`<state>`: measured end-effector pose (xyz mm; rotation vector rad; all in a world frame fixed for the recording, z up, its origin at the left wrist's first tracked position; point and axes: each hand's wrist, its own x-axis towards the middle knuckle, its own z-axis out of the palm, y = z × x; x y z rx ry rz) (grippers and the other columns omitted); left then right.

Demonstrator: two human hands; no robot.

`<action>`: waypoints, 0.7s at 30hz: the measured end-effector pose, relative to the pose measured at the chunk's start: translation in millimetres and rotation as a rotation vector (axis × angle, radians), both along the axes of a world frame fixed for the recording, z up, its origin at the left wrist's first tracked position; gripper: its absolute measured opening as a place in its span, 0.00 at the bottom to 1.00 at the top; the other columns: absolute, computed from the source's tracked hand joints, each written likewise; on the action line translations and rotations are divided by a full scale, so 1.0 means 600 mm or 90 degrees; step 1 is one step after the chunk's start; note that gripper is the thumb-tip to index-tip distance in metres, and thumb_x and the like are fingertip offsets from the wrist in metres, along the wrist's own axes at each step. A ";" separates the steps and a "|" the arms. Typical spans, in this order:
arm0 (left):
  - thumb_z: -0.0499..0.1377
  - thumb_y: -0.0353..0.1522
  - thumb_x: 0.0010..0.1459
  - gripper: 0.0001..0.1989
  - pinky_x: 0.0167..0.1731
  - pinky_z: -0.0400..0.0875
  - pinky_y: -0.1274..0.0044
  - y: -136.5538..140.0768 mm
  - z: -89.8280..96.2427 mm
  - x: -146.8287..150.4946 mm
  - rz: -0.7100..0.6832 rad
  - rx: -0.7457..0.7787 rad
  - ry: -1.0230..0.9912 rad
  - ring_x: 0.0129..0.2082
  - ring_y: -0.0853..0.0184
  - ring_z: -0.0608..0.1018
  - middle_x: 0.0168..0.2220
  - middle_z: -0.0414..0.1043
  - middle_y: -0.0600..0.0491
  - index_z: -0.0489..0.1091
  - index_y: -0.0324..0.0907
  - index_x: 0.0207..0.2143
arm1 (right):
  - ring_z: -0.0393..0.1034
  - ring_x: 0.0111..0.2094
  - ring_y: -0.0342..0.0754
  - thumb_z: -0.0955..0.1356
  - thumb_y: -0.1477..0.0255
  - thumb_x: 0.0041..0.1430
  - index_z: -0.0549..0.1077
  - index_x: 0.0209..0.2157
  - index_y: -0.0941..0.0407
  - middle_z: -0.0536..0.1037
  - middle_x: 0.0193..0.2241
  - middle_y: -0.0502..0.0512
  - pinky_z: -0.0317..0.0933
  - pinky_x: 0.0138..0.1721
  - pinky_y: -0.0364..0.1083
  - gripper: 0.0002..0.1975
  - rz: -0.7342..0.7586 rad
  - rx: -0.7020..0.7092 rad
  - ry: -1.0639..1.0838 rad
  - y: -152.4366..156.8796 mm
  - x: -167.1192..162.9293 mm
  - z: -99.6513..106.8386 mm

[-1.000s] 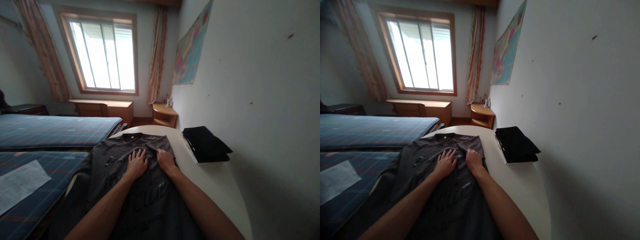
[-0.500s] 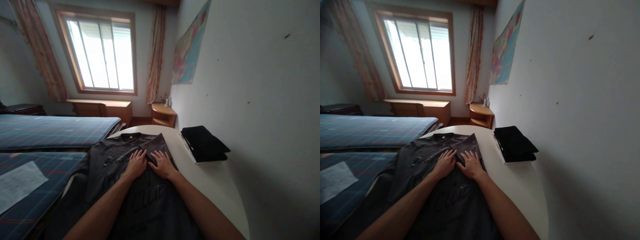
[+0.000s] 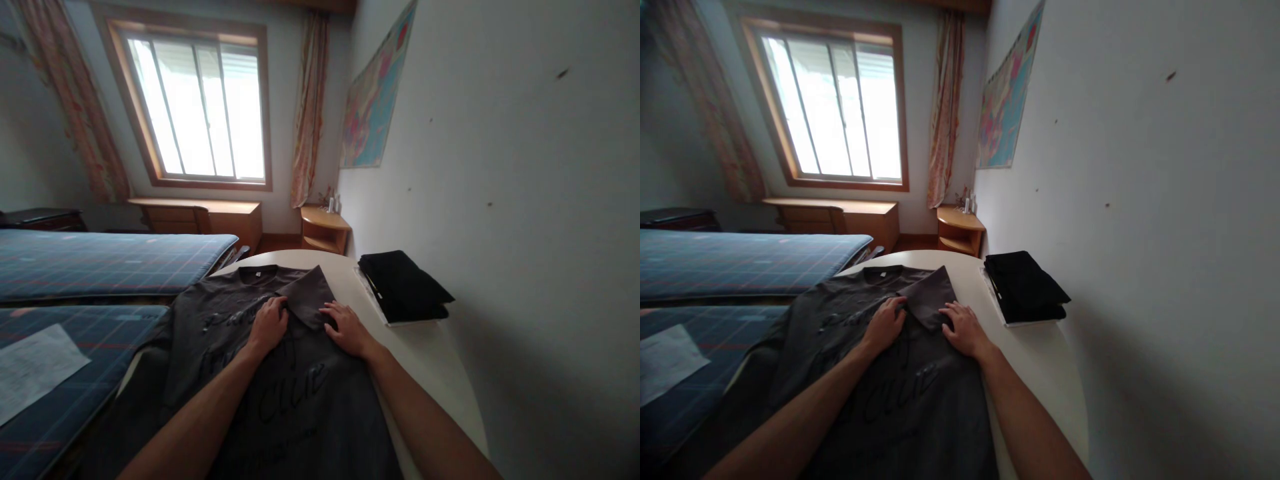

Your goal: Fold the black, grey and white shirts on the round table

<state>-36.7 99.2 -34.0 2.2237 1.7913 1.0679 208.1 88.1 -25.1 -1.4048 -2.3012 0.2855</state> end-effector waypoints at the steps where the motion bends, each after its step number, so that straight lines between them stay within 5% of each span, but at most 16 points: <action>1: 0.50 0.28 0.61 0.21 0.58 0.67 0.68 0.000 -0.001 -0.001 -0.004 0.011 -0.012 0.54 0.59 0.74 0.53 0.73 0.45 0.69 0.37 0.55 | 0.56 0.66 0.54 0.67 0.70 0.61 0.73 0.55 0.53 0.68 0.62 0.59 0.45 0.66 0.58 0.21 0.003 0.007 0.006 -0.001 0.001 0.001; 5: 0.51 0.28 0.61 0.25 0.60 0.65 0.66 -0.001 -0.010 -0.002 -0.028 0.019 0.026 0.57 0.58 0.71 0.56 0.70 0.44 0.65 0.38 0.60 | 0.64 0.60 0.52 0.65 0.72 0.63 0.76 0.44 0.54 0.75 0.54 0.58 0.51 0.63 0.55 0.10 0.006 0.028 0.058 0.002 0.002 0.007; 9: 0.51 0.29 0.62 0.27 0.63 0.60 0.64 -0.006 -0.016 -0.001 -0.061 -0.006 0.114 0.63 0.56 0.66 0.64 0.63 0.45 0.62 0.40 0.64 | 0.68 0.56 0.49 0.61 0.73 0.67 0.74 0.44 0.55 0.76 0.53 0.59 0.55 0.60 0.52 0.11 -0.013 0.028 0.122 0.004 0.006 0.009; 16: 0.51 0.34 0.64 0.23 0.64 0.58 0.59 -0.015 -0.014 0.004 -0.055 -0.063 0.179 0.65 0.52 0.64 0.65 0.63 0.49 0.67 0.47 0.61 | 0.50 0.68 0.57 0.66 0.61 0.63 0.71 0.57 0.51 0.64 0.65 0.58 0.39 0.67 0.62 0.22 0.015 -0.006 0.015 -0.014 0.005 0.007; 21: 0.51 0.38 0.66 0.25 0.65 0.55 0.59 -0.018 -0.013 0.004 -0.033 -0.090 0.205 0.67 0.52 0.60 0.67 0.59 0.49 0.64 0.47 0.64 | 0.49 0.68 0.57 0.62 0.55 0.67 0.72 0.58 0.48 0.63 0.66 0.57 0.44 0.66 0.59 0.23 0.002 -0.037 -0.033 -0.018 0.001 0.015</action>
